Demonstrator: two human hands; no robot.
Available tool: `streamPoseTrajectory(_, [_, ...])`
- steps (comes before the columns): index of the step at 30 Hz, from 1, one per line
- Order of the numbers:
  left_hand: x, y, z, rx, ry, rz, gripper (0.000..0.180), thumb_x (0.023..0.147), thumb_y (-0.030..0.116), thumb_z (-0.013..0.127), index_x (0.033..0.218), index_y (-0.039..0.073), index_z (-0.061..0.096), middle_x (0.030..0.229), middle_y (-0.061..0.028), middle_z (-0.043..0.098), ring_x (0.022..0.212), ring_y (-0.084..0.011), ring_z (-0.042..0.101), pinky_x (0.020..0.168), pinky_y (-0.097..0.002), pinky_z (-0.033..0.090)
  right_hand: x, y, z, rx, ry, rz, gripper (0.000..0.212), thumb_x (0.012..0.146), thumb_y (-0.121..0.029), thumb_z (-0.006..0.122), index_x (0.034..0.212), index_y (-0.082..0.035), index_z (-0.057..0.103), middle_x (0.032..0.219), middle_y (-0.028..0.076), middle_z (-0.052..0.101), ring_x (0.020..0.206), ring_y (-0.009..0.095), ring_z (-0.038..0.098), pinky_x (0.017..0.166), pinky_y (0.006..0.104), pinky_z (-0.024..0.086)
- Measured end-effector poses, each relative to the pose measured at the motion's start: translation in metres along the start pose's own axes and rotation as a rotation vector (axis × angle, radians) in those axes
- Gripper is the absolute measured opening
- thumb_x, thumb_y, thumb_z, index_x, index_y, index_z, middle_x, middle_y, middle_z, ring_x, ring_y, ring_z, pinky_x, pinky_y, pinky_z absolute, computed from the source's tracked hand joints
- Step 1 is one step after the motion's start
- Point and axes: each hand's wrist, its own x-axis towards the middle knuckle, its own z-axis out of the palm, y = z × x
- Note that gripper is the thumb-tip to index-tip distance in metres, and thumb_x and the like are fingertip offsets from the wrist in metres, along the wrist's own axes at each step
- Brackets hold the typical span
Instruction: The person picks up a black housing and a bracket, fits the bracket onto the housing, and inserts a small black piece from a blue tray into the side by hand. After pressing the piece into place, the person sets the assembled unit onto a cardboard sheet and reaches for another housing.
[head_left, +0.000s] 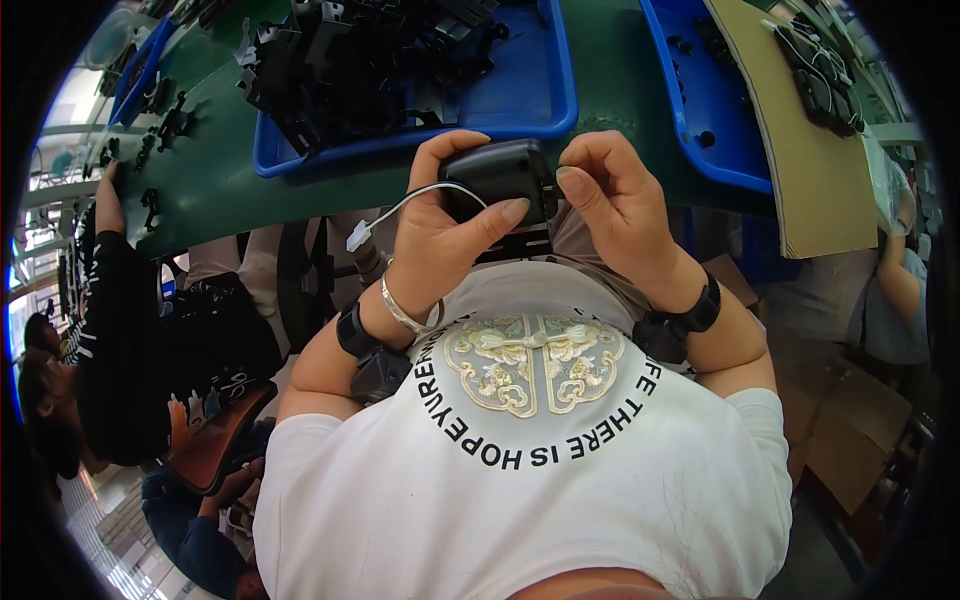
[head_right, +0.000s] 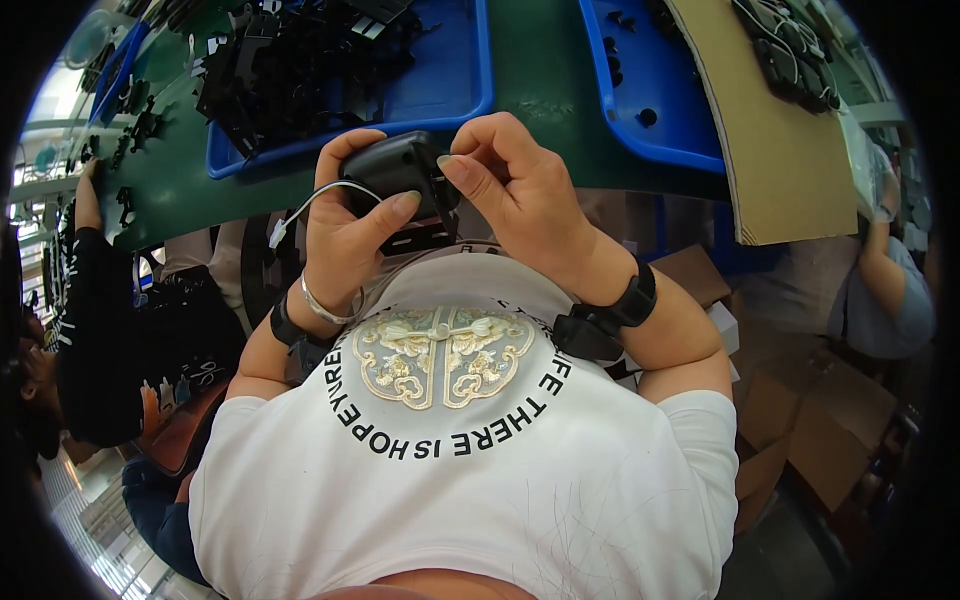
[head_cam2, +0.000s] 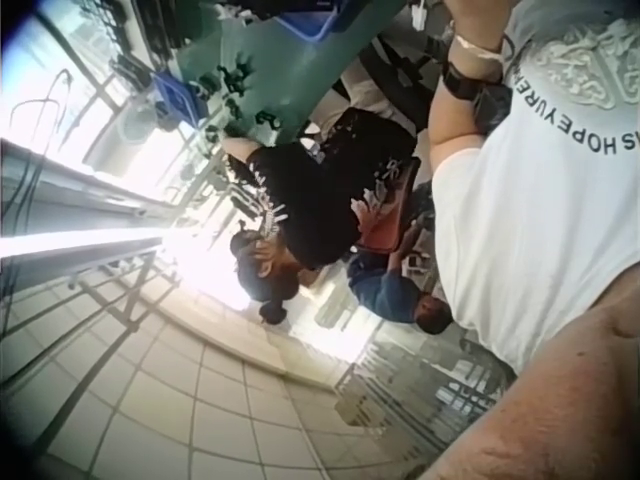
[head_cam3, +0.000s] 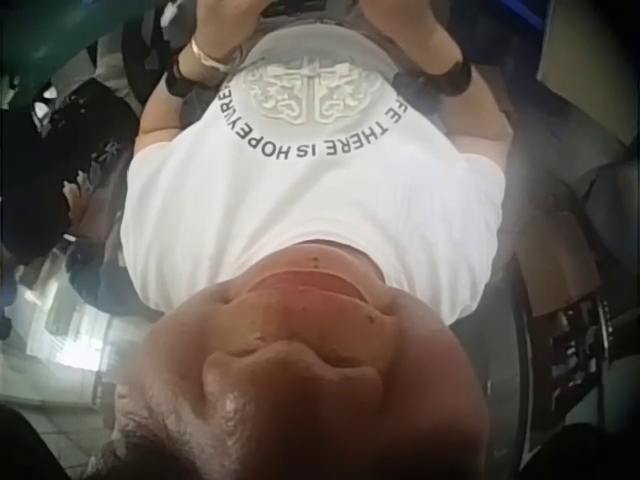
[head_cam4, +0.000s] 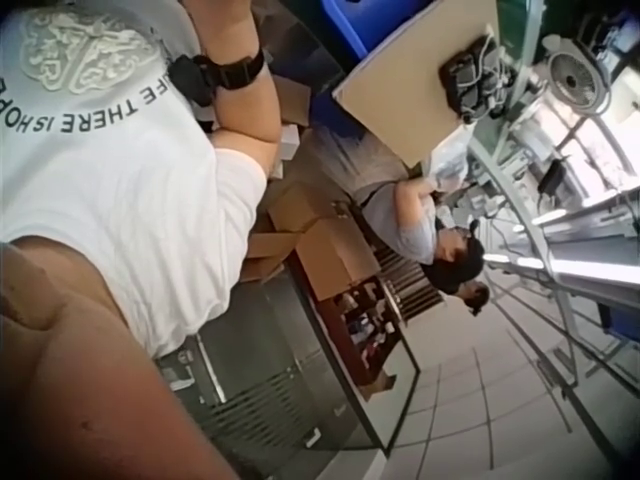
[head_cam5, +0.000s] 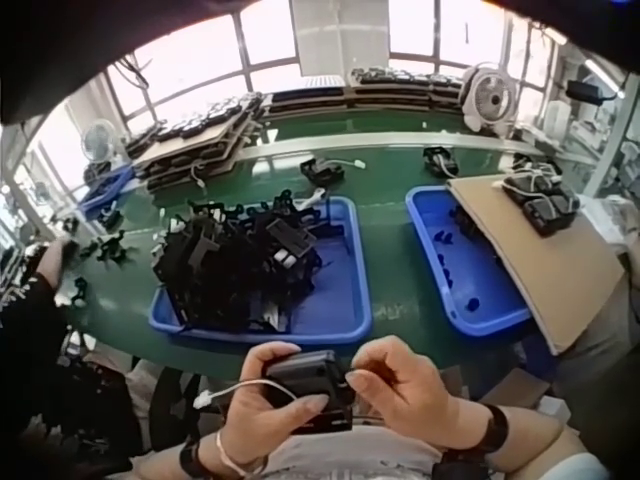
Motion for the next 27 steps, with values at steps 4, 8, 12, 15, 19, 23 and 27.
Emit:
streamPoseTrajectory(4, [0.001, 0.001, 0.000, -0.022, 0.019, -0.027, 0.056, 0.076, 0.002, 0.070, 0.119, 0.007, 0.035, 0.105, -0.0103, 0.055, 0.091, -0.0157, 0.059, 0.075, -0.0275, 0.055, 0.000, 0.001, -0.002, 0.028, 0.024, -0.182, 0.014, 0.087, -0.013, 0.059, 0.092, 0.000, 0.055, 0.077, 0.000, 0.055, 0.067, 0.006, 0.047, 0.059, 0.0179, 0.040])
streamPoseTrajectory(8, [0.001, 0.003, -0.001, -0.027, 0.037, -0.032, 0.056, 0.075, 0.001, 0.070, 0.119, 0.007, 0.036, 0.106, -0.0105, 0.054, 0.090, -0.0159, 0.059, 0.074, -0.0273, 0.055, 0.003, -0.003, -0.008, -0.150, -0.026, -0.282, 0.015, 0.087, -0.011, 0.060, 0.096, 0.000, 0.056, 0.080, 0.003, 0.058, 0.067, 0.008, 0.050, 0.060, 0.0184, 0.042])
streamPoseTrajectory(12, [0.004, 0.004, -0.002, 0.006, 0.011, -0.008, 0.056, 0.075, 0.001, 0.070, 0.119, 0.007, 0.036, 0.106, -0.0102, 0.054, 0.090, -0.0155, 0.059, 0.073, -0.0267, 0.055, 0.006, -0.003, -0.014, -0.345, -0.048, -0.326, 0.017, 0.087, -0.012, 0.059, 0.098, 0.001, 0.058, 0.080, 0.006, 0.059, 0.064, 0.011, 0.052, 0.059, 0.0207, 0.044])
streamPoseTrajectory(15, [0.008, 0.002, -0.006, 0.053, -0.007, 0.039, 0.056, 0.075, 0.001, 0.070, 0.119, 0.008, 0.036, 0.104, -0.0096, 0.055, 0.090, -0.0151, 0.059, 0.072, -0.0261, 0.055, 0.011, -0.004, -0.017, -0.436, -0.113, -0.312, 0.018, 0.088, -0.014, 0.058, 0.098, 0.001, 0.058, 0.078, 0.008, 0.059, 0.061, 0.012, 0.052, 0.058, 0.0221, 0.045])
streamPoseTrajectory(19, [0.011, 0.006, -0.005, 0.018, 0.012, 0.030, 0.056, 0.075, 0.001, 0.070, 0.119, 0.008, 0.036, 0.103, -0.0094, 0.055, 0.090, -0.0146, 0.059, 0.071, -0.0255, 0.054, 0.011, -0.012, -0.009, -0.183, 0.051, -0.271, 0.019, 0.089, -0.018, 0.056, 0.088, 0.001, 0.059, 0.069, 0.010, 0.056, 0.055, 0.015, 0.051, 0.052, 0.0245, 0.042])
streamPoseTrajectory(23, [0.013, 0.007, -0.003, 0.024, 0.014, 0.043, 0.055, 0.075, 0.001, 0.070, 0.118, 0.008, 0.037, 0.104, -0.0094, 0.055, 0.090, -0.0144, 0.059, 0.071, -0.0255, 0.054, 0.013, -0.001, -0.011, -0.403, -0.010, -0.351, 0.024, 0.088, -0.023, 0.058, 0.097, -0.001, 0.055, 0.073, 0.009, 0.056, 0.060, 0.014, 0.052, 0.053, 0.0241, 0.041])
streamPoseTrajectory(27, [0.017, 0.006, -0.006, 0.032, 0.024, 0.054, 0.055, 0.075, 0.001, 0.070, 0.118, 0.008, 0.037, 0.103, -0.0094, 0.055, 0.090, -0.0144, 0.059, 0.071, -0.0253, 0.054, 0.016, -0.003, -0.011, -0.204, 0.017, -0.310, 0.023, 0.088, -0.021, 0.058, 0.101, -0.002, 0.053, 0.072, 0.009, 0.056, 0.059, 0.015, 0.052, 0.053, 0.0241, 0.041])
